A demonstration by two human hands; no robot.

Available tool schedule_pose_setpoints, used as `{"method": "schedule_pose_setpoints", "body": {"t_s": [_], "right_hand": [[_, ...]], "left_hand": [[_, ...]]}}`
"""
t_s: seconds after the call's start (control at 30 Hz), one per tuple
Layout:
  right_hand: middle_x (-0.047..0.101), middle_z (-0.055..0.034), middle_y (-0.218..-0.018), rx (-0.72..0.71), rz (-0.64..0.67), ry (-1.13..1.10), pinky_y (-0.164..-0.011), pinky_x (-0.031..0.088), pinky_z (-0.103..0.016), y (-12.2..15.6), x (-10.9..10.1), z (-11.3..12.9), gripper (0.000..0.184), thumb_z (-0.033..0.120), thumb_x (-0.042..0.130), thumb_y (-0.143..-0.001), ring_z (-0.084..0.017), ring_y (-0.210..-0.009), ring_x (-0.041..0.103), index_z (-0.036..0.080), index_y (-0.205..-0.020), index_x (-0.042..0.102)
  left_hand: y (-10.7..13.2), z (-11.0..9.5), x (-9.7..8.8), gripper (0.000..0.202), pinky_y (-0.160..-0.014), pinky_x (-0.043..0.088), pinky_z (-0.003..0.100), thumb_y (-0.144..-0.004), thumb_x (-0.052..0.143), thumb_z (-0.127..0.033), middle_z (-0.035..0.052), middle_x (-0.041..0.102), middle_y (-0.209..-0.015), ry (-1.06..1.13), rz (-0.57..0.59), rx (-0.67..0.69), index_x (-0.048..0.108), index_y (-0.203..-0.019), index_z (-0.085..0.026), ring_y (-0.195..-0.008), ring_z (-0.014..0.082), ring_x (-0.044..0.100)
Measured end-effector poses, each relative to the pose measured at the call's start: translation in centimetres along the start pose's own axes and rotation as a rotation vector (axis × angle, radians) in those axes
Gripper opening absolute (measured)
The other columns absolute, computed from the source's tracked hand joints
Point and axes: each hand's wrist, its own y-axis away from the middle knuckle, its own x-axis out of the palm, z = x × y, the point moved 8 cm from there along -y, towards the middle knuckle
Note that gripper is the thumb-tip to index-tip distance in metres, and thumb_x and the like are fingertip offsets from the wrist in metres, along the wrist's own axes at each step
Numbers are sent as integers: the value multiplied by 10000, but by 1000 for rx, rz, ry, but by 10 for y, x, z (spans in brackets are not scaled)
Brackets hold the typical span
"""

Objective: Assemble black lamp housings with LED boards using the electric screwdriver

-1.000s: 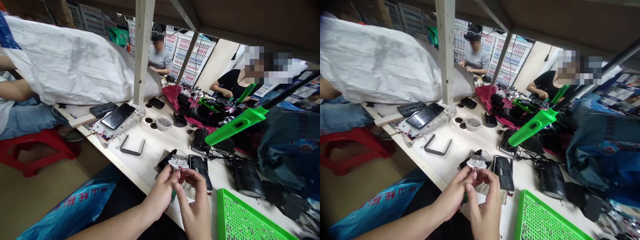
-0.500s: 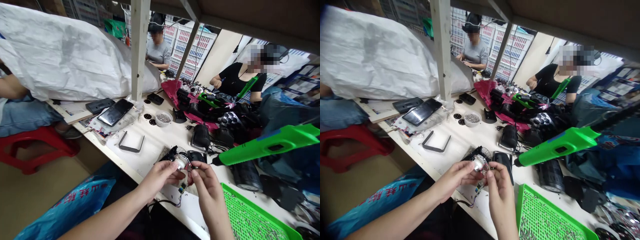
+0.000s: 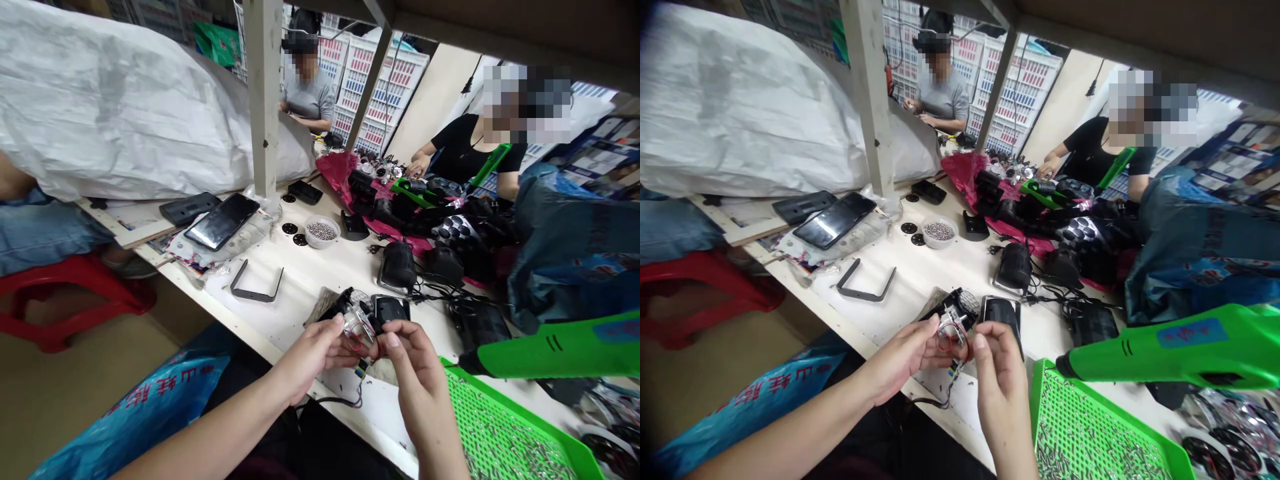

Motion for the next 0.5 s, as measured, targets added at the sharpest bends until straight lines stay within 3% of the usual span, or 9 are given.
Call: {"method": "schedule_pose_setpoints", "body": {"t_s": [0.23, 0.5], "right_hand": [[692, -42, -880, -92, -82, 319, -746, 506, -311, 2, -6, -4, 268, 446, 627, -819, -179, -803, 656, 226, -969, 601], [709, -52, -839, -125, -176, 321, -681, 517, -311, -2, -12, -17, 233, 424, 625, -811, -190, -746, 661, 207, -888, 661]], "left_hand": [[-2, 3, -4, 460, -861, 508, 347, -739, 696, -561, 97, 726, -864, 73, -38, 90, 614, -894, -136, -868, 216, 687], [3, -5, 2, 371, -886, 466, 318, -801, 675, -472, 76, 705, -941, -131, -31, 258, 567, -961, -155, -968, 213, 652]]}}
